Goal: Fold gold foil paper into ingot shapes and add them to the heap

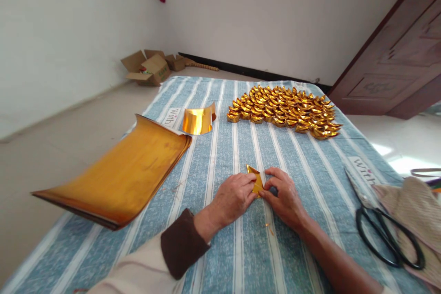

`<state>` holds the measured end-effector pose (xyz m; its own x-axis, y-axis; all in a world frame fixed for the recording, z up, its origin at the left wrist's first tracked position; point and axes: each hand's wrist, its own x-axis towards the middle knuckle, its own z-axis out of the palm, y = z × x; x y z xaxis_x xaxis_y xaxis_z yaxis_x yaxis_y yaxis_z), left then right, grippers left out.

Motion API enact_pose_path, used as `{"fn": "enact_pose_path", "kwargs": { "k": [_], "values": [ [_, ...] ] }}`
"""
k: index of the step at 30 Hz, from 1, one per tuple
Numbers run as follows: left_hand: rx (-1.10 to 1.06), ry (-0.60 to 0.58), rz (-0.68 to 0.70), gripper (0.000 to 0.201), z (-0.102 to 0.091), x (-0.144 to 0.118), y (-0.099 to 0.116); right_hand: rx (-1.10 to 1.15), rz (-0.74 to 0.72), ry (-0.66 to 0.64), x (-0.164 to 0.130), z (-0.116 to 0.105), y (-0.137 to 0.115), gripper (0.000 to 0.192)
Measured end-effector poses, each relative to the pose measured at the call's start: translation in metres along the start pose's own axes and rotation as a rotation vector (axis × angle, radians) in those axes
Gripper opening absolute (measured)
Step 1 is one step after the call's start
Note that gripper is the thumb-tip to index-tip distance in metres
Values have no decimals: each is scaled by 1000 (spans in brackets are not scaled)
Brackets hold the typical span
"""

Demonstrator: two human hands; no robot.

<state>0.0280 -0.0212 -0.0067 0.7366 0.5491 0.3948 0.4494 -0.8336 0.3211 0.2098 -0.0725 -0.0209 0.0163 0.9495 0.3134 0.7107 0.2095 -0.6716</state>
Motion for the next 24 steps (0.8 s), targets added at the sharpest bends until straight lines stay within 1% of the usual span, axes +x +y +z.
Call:
{"fn": "enact_pose_path", "kwargs": {
  "k": [4,8,14,16,18,20,22,24],
  "values": [
    [6,0,1,16,1,0,-1,26,-22,-26,3,-2,3,7],
    [-15,9,-5,13,2,-1,-2,21,-7,-51,5,-3,1,6],
    [-140,69,-2,15,0,-3,-4,-73,-30,-44,9,1,-6,1],
    [-204,98,-12,18,0,-4,-5,-99,-36,-28,10,4,-8,5],
    [-242,134,-56,24,0,-5,-7,-92,-23,-19,11,5,-8,8],
    [-243,179,-135,31,-1,-6,-9,-52,9,-17,11,6,-8,10],
    [-261,211,-239,34,-2,-6,-9,13,29,-12,11,5,-7,11],
    [-356,201,-371,31,-6,-4,-8,92,20,1,11,5,-6,10]
  ]
}}
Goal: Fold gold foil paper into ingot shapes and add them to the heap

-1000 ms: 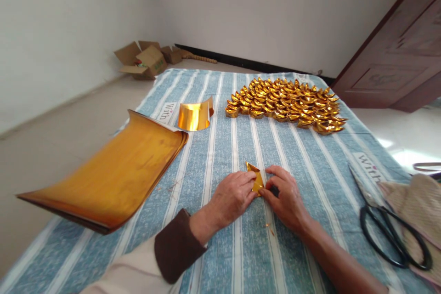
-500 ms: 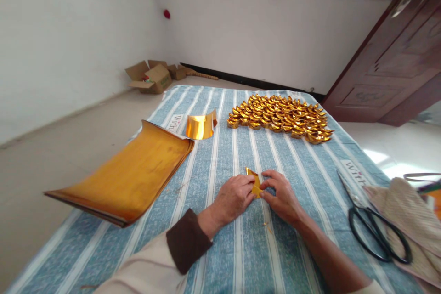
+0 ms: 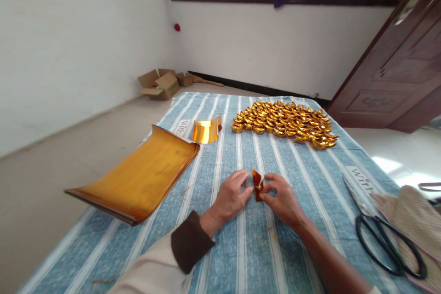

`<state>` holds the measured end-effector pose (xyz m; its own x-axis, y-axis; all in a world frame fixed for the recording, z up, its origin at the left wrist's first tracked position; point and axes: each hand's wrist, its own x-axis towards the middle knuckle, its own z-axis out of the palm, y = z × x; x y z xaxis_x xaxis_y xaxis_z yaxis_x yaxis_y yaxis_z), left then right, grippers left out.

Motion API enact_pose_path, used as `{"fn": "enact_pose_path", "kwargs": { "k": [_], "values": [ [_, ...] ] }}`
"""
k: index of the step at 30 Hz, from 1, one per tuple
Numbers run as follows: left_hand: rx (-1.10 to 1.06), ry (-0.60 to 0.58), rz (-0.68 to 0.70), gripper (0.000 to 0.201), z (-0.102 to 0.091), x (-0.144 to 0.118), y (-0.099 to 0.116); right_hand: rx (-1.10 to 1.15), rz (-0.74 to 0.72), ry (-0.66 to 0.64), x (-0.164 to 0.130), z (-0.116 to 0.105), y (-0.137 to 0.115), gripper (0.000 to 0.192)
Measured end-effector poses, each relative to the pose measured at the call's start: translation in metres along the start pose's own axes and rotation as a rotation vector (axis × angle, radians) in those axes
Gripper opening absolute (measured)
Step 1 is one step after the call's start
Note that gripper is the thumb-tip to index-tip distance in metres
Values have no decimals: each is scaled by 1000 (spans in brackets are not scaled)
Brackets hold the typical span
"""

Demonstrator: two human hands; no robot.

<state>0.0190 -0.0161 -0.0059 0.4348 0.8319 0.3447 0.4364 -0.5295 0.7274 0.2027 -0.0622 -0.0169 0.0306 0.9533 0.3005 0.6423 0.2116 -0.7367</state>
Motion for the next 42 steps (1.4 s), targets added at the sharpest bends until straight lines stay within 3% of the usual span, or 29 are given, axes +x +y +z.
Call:
{"fn": "enact_pose_path", "kwargs": {
  "k": [3,6,10,14,17,22,25,28,34,42],
  "values": [
    [-252,-54,-280,24,-2,5,8,111,-29,14,-1,-1,1,7],
    [-542,-73,-556,34,-5,9,16,187,-64,-6,-2,-1,-1,8],
    [-678,-101,-762,37,-13,14,23,268,-158,-67,-1,-3,-9,10],
    [-598,-157,-764,24,-20,17,27,292,-243,-85,0,-6,-16,11],
    [-567,-215,-784,31,-23,16,28,263,-318,-81,0,-8,-20,11],
    [-745,-367,-872,45,-23,10,25,151,-540,-24,-1,-6,-30,17],
    [-820,-345,-881,37,-21,9,23,122,-596,-14,-4,-2,-34,18],
    [-879,-277,-876,26,-18,8,23,129,-527,34,-6,0,-33,11],
    [-970,-180,-870,19,-13,6,26,199,-235,157,-8,4,-23,3],
    [-1075,-44,-878,13,-11,5,27,334,-79,74,-8,8,-17,11]
  ]
}}
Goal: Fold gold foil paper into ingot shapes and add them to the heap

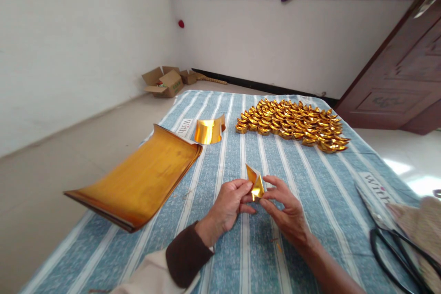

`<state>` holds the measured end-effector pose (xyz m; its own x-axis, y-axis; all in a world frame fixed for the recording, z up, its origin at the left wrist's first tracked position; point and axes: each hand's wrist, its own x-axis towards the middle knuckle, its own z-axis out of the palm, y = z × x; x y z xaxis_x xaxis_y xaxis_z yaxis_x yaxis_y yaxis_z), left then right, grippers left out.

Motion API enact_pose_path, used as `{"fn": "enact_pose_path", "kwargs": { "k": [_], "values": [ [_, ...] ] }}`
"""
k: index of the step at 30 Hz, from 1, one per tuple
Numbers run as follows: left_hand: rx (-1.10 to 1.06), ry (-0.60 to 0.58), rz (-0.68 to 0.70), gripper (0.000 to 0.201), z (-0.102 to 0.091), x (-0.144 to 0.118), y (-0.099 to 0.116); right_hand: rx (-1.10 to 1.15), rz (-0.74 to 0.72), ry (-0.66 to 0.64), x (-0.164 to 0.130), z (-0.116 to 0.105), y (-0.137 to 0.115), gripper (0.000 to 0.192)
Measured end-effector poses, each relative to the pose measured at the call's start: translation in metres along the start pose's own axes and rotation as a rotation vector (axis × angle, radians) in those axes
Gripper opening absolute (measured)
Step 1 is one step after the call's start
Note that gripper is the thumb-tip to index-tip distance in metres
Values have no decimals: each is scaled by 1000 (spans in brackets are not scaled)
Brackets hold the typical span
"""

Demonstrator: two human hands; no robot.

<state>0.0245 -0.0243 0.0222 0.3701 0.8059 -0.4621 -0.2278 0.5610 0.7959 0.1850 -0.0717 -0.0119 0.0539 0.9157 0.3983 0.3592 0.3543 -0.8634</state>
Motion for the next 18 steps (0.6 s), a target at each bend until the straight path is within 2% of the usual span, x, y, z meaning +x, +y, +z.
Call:
{"fn": "enact_pose_path", "kwargs": {
  "k": [6,11,18],
  "values": [
    [-63,-3,79,12,8,-4,-2,74,169,34,3,2,-4,19],
    [-41,-13,125,20,11,-5,-7,126,281,59,5,5,-6,24],
    [73,-9,179,27,12,-4,-10,112,252,112,5,9,-4,22]
  ]
}}
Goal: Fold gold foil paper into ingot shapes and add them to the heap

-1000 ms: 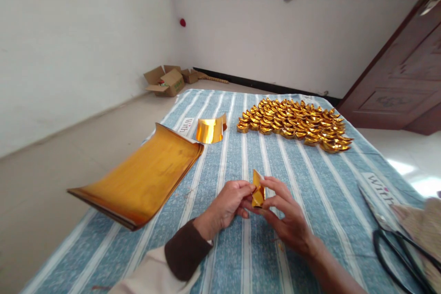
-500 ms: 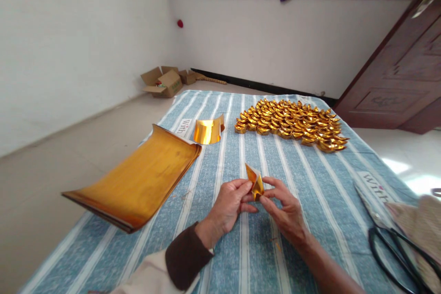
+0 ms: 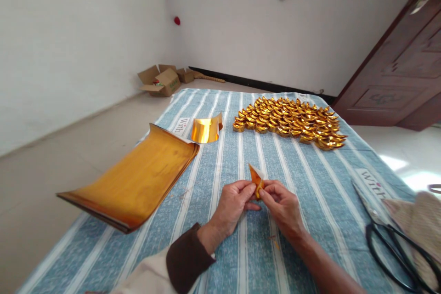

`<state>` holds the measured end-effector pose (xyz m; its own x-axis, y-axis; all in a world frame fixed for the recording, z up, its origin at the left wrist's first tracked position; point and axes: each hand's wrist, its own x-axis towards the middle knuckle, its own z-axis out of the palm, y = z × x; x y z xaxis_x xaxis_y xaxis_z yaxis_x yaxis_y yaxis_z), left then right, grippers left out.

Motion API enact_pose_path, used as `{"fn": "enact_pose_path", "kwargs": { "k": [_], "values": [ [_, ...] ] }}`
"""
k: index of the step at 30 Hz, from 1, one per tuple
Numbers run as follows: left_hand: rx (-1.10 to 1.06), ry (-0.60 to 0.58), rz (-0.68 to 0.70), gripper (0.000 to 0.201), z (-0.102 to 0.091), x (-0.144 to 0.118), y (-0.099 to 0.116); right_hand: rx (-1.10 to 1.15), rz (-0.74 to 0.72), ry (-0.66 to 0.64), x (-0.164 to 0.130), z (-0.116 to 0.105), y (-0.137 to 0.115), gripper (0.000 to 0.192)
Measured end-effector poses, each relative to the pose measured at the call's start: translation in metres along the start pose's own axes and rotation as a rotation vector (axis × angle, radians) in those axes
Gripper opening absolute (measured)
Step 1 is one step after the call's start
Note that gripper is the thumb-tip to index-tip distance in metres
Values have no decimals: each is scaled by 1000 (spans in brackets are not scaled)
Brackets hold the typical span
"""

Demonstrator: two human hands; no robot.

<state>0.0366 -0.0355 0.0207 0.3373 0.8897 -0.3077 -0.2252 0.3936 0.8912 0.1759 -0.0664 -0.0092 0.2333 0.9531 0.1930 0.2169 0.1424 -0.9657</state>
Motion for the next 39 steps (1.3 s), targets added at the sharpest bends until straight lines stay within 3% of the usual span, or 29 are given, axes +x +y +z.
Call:
{"fn": "enact_pose_path", "kwargs": {
  "k": [8,19,23,27,30,33,39],
  "values": [
    [-6,-7,-49,27,-2,1,1,-111,-206,10,0,0,0,12],
    [40,-40,-61,22,-3,0,5,-72,-27,-5,0,-1,-4,15],
    [226,-27,100,16,-7,3,3,-59,46,14,2,-3,0,21],
    [606,-25,534,17,-16,10,-3,-41,-35,18,6,-9,2,34],
    [796,-89,824,22,-22,14,-8,-82,-216,1,8,-13,0,22],
    [918,-152,865,25,-26,16,-10,-160,-401,-38,9,-14,-2,9],
    [1065,-184,845,23,-28,15,-11,-385,-593,-132,3,-16,2,24]
  ]
}}
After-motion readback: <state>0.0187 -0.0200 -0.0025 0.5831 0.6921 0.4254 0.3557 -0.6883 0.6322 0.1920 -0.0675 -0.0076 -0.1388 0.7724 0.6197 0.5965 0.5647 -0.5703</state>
